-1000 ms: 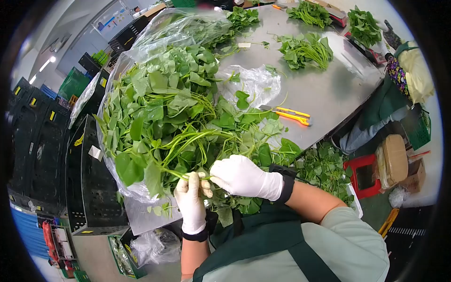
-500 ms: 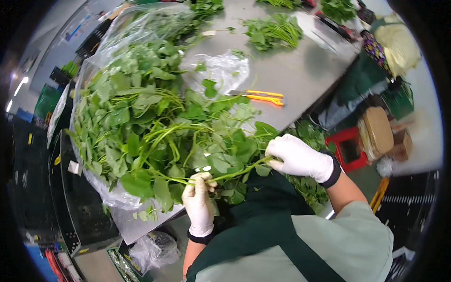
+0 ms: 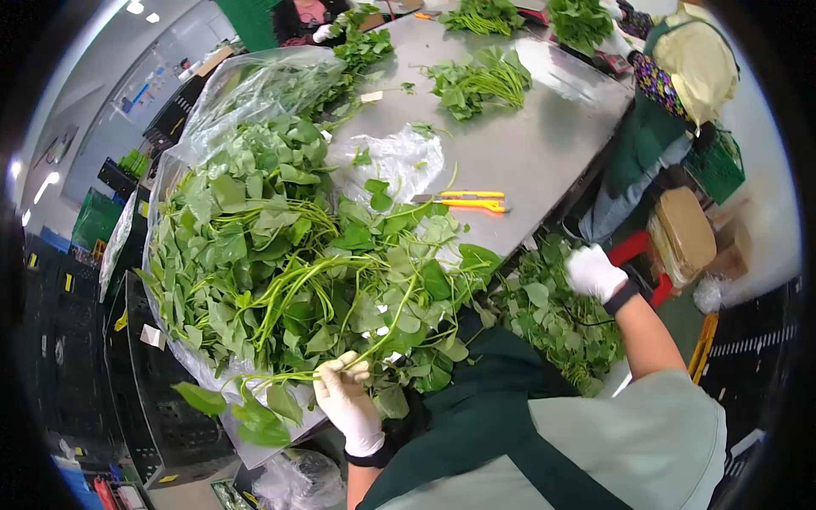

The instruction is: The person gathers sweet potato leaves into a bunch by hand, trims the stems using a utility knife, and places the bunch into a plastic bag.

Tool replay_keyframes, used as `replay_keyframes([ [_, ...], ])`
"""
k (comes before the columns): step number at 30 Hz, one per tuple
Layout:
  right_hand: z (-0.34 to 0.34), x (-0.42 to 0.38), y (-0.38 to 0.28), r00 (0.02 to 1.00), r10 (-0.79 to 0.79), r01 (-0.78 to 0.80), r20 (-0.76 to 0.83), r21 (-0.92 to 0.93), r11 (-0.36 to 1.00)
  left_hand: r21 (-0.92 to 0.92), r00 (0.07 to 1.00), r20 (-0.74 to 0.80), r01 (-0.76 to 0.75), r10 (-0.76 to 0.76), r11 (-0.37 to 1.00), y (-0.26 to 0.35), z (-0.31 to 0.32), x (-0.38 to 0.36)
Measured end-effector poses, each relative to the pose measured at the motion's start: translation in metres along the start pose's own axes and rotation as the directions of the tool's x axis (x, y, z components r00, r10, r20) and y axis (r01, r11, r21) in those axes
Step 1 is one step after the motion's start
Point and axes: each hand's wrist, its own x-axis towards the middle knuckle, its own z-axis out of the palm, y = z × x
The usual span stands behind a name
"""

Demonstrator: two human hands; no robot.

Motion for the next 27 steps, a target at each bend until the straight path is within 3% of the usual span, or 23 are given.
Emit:
replay_keyframes([
  [1,-0.008,-0.007,0.001,0.987,0.058,-0.043,0.149,-0.100,0.994,0.014,1.000,-0.021,0.013,-0.012,1.000,0.004,-0.003,0.000],
  [3,-0.049,0.000,-0.018,0.962,-0.115,0.158,-0.247,0.162,0.974,0.016,0.999,-0.042,0.011,-0.011,1.000,0.007,-0.003,-0.002],
  [4,-0.079,0.013,-0.039,0.838,-0.173,0.365,-0.517,0.295,0.883,0.005,0.999,-0.032,0.030,-0.030,1.000,0.009,0.000,-0.003],
  [5,-0.111,0.024,-0.064,0.788,-0.128,0.459,-0.603,0.434,0.775,-0.005,0.999,-0.020,0.049,-0.049,0.999,0.011,0.003,-0.005],
  [6,-0.128,0.042,-0.088,0.705,-0.127,0.574,-0.698,0.455,0.681,0.031,0.998,-0.014,0.069,-0.069,0.997,0.012,0.006,-0.006],
  [9,-0.170,0.099,-0.171,0.515,-0.202,0.807,-0.833,0.391,0.442,0.017,0.998,-0.036,-0.047,0.048,0.999,0.015,0.018,-0.012],
  [11,-0.175,0.143,-0.219,0.527,-0.174,0.829,-0.832,0.459,0.318,0.026,0.989,-0.091,-0.114,0.116,0.993,0.016,0.016,-0.014],
  [12,-0.170,0.161,-0.237,0.644,-0.133,0.757,-0.753,0.603,0.251,0.032,0.975,-0.137,-0.170,0.172,0.985,0.017,0.014,-0.016],
  [15,-0.174,0.153,-0.252,0.706,-0.391,0.673,-0.590,0.731,0.112,0.015,0.961,-0.161,-0.227,0.226,0.974,0.015,-0.002,-0.021],
  [17,-0.162,0.139,-0.251,0.704,-0.467,0.642,-0.535,0.761,0.097,0.015,0.960,-0.163,-0.228,0.228,0.973,0.014,-0.008,-0.025],
  [19,-0.156,0.125,-0.243,0.803,-0.535,0.339,-0.262,0.939,0.049,-0.015,0.967,-0.175,-0.191,0.186,0.981,0.012,-0.010,-0.030],
  [20,-0.149,0.123,-0.243,0.803,-0.539,0.333,-0.254,0.941,0.053,-0.031,0.972,-0.149,-0.186,0.180,0.982,0.012,-0.009,-0.032],
  [22,-0.133,0.115,-0.246,0.695,-0.458,0.619,-0.554,0.785,-0.010,-0.030,0.977,-0.148,-0.159,0.153,0.987,0.010,-0.005,-0.035],
  [26,-0.130,0.090,-0.255,0.639,-0.359,0.736,-0.681,0.676,0.028,-0.040,0.990,-0.113,-0.090,0.085,0.995,0.011,0.003,-0.034],
  [27,-0.137,0.078,-0.254,0.654,-0.399,0.722,-0.643,0.689,0.073,-0.035,0.994,-0.091,-0.064,0.061,0.997,0.012,0.005,-0.031],
])
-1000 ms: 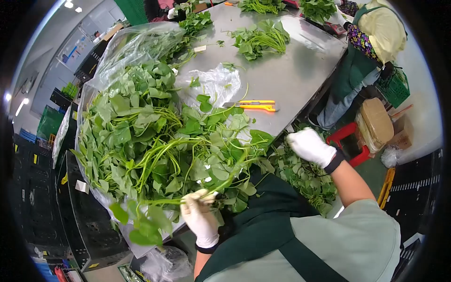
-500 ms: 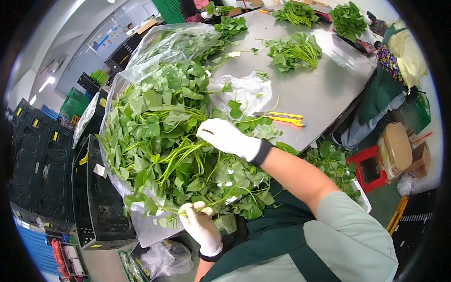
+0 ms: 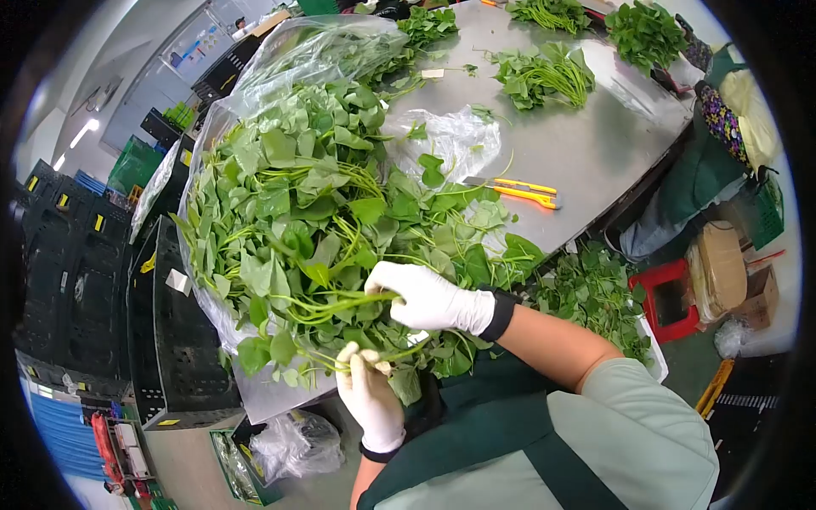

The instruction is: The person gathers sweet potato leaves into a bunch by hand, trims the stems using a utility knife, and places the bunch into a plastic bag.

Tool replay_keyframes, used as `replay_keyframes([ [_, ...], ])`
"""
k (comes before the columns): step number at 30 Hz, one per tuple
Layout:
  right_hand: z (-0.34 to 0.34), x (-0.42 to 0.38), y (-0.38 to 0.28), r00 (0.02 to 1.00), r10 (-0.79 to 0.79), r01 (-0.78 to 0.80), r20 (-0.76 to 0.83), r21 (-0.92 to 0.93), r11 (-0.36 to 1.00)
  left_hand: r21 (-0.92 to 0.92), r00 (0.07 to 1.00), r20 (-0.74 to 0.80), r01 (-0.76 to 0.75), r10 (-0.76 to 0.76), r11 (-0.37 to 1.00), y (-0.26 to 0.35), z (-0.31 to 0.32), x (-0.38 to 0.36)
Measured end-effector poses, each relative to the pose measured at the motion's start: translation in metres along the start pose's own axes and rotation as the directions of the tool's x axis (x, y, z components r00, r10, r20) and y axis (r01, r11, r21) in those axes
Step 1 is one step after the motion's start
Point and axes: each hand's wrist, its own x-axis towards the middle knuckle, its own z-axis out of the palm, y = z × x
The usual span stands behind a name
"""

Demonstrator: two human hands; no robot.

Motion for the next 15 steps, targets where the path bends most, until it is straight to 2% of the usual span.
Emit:
replay_keyframes([
  [3,0.004,-0.008,-0.012,0.960,-0.279,0.273,0.024,-0.307,0.912,-0.143,0.990,0.076,0.132,-0.122,0.981,0.006,0.005,0.014],
  [6,-0.004,-0.013,-0.026,0.933,-0.350,0.352,0.085,-0.417,0.838,-0.150,0.979,0.095,0.195,-0.182,0.969,0.005,0.003,0.026],
  [8,-0.007,-0.015,-0.025,0.935,-0.336,0.348,0.114,-0.481,0.805,-0.111,0.957,0.175,0.252,-0.231,0.961,0.008,0.002,0.031],
  [9,-0.006,-0.018,-0.023,0.939,-0.309,0.343,0.154,-0.511,0.789,-0.110,0.975,0.076,0.215,-0.207,0.970,0.009,0.008,0.030],
  [10,-0.006,-0.020,-0.022,0.940,-0.280,0.340,0.194,-0.538,0.771,-0.106,0.974,0.081,0.221,-0.213,0.970,0.009,0.008,0.030],
  [11,-0.013,-0.024,-0.019,0.945,-0.264,0.328,0.195,-0.579,0.747,-0.144,0.989,-0.010,0.141,-0.144,0.979,0.012,0.005,0.031],
  [12,-0.029,-0.023,-0.019,0.957,-0.108,0.259,0.269,-0.629,0.733,-0.172,0.992,-0.102,0.057,-0.076,0.983,0.016,0.002,0.034],
  [13,-0.043,-0.030,-0.009,0.967,-0.160,0.252,0.198,-0.659,0.709,-0.173,0.994,-0.107,-0.010,-0.009,0.985,0.024,0.003,0.036],
  [15,-0.065,-0.046,-0.002,0.960,-0.252,0.259,0.117,-0.712,0.653,-0.091,0.996,0.036,0.089,-0.086,0.992,0.030,0.006,0.038],
])
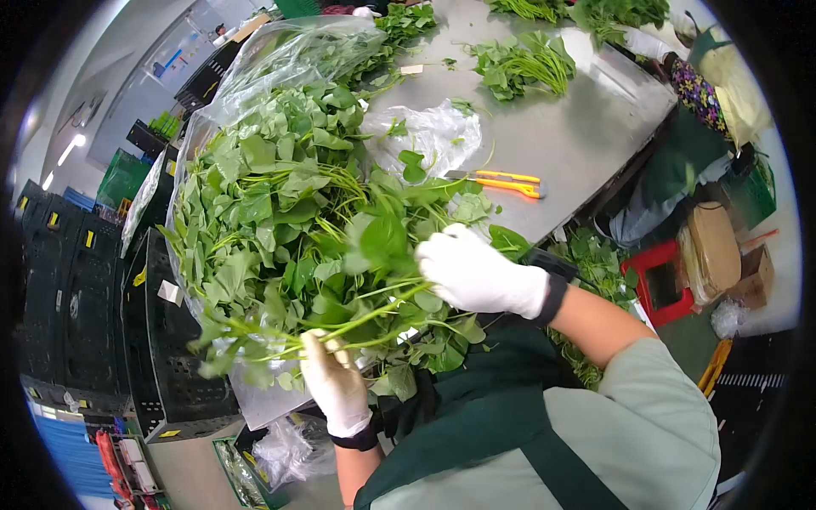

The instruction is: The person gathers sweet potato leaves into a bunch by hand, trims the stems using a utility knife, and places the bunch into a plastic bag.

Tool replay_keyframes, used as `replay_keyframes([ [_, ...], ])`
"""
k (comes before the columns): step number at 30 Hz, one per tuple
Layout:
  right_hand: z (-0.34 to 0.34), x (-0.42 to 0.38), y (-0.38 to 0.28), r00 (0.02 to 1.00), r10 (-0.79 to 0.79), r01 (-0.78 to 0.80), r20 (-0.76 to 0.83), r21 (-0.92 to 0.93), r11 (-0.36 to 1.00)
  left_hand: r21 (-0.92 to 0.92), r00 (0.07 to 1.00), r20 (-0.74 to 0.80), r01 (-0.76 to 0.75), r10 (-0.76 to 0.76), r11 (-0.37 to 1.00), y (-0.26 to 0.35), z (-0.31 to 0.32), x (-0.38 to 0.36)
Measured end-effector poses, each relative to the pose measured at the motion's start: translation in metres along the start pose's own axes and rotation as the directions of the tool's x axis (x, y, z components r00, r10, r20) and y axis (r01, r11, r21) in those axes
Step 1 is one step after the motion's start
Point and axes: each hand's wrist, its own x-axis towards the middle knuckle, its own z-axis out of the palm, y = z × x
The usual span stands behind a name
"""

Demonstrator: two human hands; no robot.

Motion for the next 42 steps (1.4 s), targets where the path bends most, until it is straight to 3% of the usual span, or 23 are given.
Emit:
replay_keyframes([
  [1,-0.008,-0.007,0.002,0.999,-0.011,0.010,-0.034,-0.029,1.000,0.031,0.997,0.053,0.060,-0.062,0.998,-0.005,-0.001,0.000],
  [2,-0.012,-0.017,0.005,0.994,0.056,-0.052,0.089,-0.053,0.997,0.076,0.994,0.055,0.092,-0.096,0.993,-0.007,0.003,-0.001],
  [5,-0.024,-0.035,-0.002,0.985,0.155,-0.151,0.078,-0.061,0.987,0.000,0.993,0.027,0.118,-0.118,0.993,-0.018,0.013,-0.002],
  [6,-0.022,-0.041,-0.003,0.981,0.192,-0.193,0.013,0.075,0.978,-0.001,0.990,0.035,0.134,-0.134,0.991,-0.021,0.013,-0.001],
  [7,-0.023,-0.043,-0.007,0.978,0.207,-0.208,0.016,0.069,0.976,0.023,0.989,0.081,0.124,-0.126,0.992,-0.022,0.011,0.002],
  [9,-0.026,-0.040,-0.018,0.942,0.325,-0.285,-0.086,0.310,0.907,0.048,0.984,0.130,0.118,-0.123,0.992,-0.025,0.010,0.005],
  [11,-0.028,-0.034,-0.029,0.920,0.372,-0.334,-0.120,0.255,0.907,0.079,0.984,0.156,0.072,-0.084,0.994,-0.027,0.011,0.008],
  [13,-0.023,-0.020,-0.041,0.935,0.299,-0.264,-0.189,0.190,0.946,0.078,0.986,0.141,0.078,-0.088,0.994,-0.029,0.014,0.008],
  [15,-0.015,0.000,-0.050,0.969,0.203,-0.175,-0.144,0.185,0.967,0.060,0.988,0.069,0.135,-0.139,0.989,-0.028,0.016,0.007],
  [19,0.015,0.016,-0.056,0.989,0.144,-0.141,-0.022,0.121,0.983,-0.127,0.976,0.165,0.161,-0.139,0.979,-0.030,0.002,0.013],
  [21,0.026,0.019,-0.057,0.976,0.168,-0.173,0.135,0.028,0.984,-0.156,0.980,0.172,0.131,-0.103,0.979,-0.029,-0.005,0.015],
  [22,0.031,0.021,-0.059,0.990,0.138,-0.138,0.021,-0.003,0.990,-0.164,0.977,0.193,0.119,-0.086,0.979,-0.026,-0.006,0.015],
  [23,0.034,0.022,-0.059,0.992,0.123,-0.123,0.017,-0.012,0.992,-0.174,0.978,0.196,0.104,-0.069,0.979,-0.023,-0.006,0.014],
  [27,0.039,0.027,-0.059,0.985,0.172,-0.168,-0.035,0.101,0.981,-0.011,0.963,0.264,0.065,-0.060,0.998,-0.017,-0.018,0.004],
  [29,0.039,0.032,-0.057,0.950,0.308,-0.292,-0.056,0.203,0.935,0.020,0.976,0.217,0.030,-0.034,0.999,-0.014,-0.016,-0.003],
  [30,0.037,0.034,-0.057,0.944,0.313,-0.280,-0.108,0.239,0.930,0.000,0.972,0.230,0.045,-0.044,0.999,-0.017,-0.019,-0.003],
  [31,0.030,0.037,-0.059,0.950,0.296,-0.279,-0.101,0.153,0.948,-0.004,0.963,0.261,0.072,-0.069,0.997,-0.019,-0.022,-0.001],
  [35,0.024,0.041,-0.065,0.980,0.194,-0.190,-0.037,0.089,0.978,0.085,0.946,0.318,0.039,-0.064,0.996,-0.018,-0.001,0.010],
  [37,0.021,0.043,-0.072,0.992,0.123,-0.122,-0.013,0.019,0.992,-0.145,0.962,0.259,0.124,-0.083,0.982,-0.011,0.019,0.014],
  [38,0.021,0.042,-0.073,0.992,0.128,-0.128,-0.009,0.023,0.992,-0.287,0.950,0.303,0.170,-0.079,0.943,-0.014,0.019,0.020],
  [40,0.018,0.040,-0.070,0.993,0.117,-0.116,0.035,-0.026,0.993,-0.540,0.923,0.373,0.301,-0.096,0.786,-0.017,0.018,0.032],
  [42,0.015,0.025,-0.057,0.992,0.108,-0.100,0.071,-0.102,0.990,-0.663,0.943,0.325,0.283,-0.073,0.693,-0.008,0.022,0.021],
])
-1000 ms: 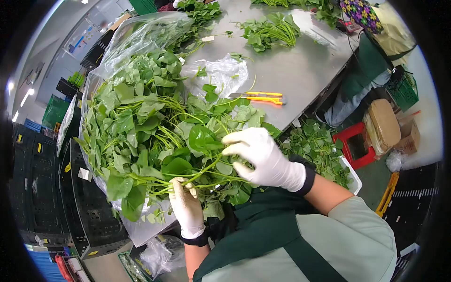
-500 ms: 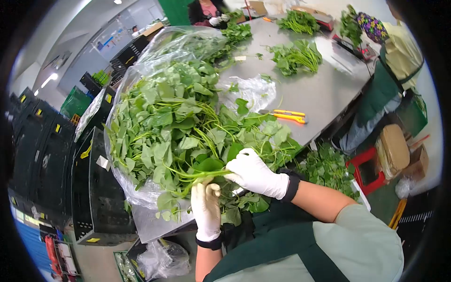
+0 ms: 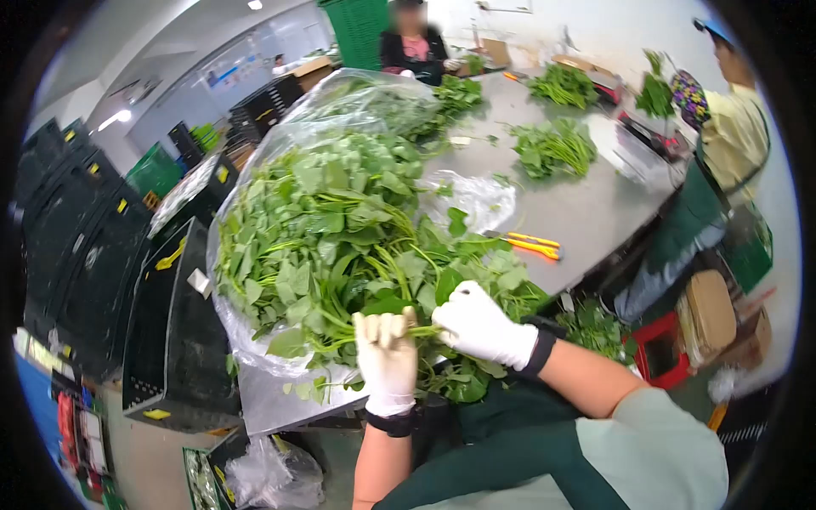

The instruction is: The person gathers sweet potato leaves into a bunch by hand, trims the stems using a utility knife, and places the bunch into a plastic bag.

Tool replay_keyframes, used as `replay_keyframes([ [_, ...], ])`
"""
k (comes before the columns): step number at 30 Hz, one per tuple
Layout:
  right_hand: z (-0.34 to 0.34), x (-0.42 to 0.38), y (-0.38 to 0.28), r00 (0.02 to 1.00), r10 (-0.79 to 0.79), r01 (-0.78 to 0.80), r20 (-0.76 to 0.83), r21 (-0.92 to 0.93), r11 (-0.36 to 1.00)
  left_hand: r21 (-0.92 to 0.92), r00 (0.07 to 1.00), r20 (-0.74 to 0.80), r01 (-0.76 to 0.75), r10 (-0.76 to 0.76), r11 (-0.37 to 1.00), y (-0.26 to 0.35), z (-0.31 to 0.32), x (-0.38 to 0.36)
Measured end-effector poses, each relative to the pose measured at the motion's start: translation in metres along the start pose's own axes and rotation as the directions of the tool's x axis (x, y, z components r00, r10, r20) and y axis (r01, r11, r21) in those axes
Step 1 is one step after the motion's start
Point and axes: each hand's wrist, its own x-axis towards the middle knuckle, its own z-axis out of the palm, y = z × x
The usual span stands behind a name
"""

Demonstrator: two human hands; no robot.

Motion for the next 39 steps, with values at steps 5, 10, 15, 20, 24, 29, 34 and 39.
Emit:
replay_keyframes([
  [5,-0.013,-0.086,0.077,0.949,0.315,-0.312,-0.014,-0.183,0.932,-0.174,0.995,0.022,-0.091,0.097,0.981,0.022,-0.026,-0.012],
  [10,-0.036,-0.177,0.116,0.685,0.598,-0.491,0.417,-0.343,0.801,-0.060,0.982,-0.092,-0.170,0.164,0.984,0.030,-0.022,-0.022],
  [15,-0.039,-0.145,0.111,0.852,0.494,-0.435,0.171,-0.291,0.852,0.025,0.971,-0.179,-0.153,0.155,0.988,0.022,-0.020,-0.026],
  [20,-0.007,0.007,0.087,0.995,0.003,0.003,-0.098,0.058,0.998,0.186,0.983,-0.161,-0.055,0.086,0.981,0.017,-0.026,-0.040],
  [24,0.043,0.128,0.077,0.821,-0.558,0.540,-0.125,-0.151,0.828,0.251,0.978,-0.176,-0.064,0.110,0.966,0.022,-0.029,-0.056],
  [29,0.103,0.155,0.067,0.680,-0.727,0.733,0.089,-0.093,0.674,0.254,0.946,-0.270,-0.111,0.181,0.961,0.031,-0.044,-0.079],
  [34,0.086,0.125,0.061,0.758,-0.638,0.651,0.137,-0.094,0.753,0.307,0.952,-0.257,-0.084,0.167,0.948,0.036,-0.054,-0.087],
  [39,0.105,0.148,0.033,0.673,-0.730,0.718,-0.121,-0.130,0.683,0.353,0.960,-0.248,-0.033,0.127,0.935,0.039,-0.063,-0.087],
])
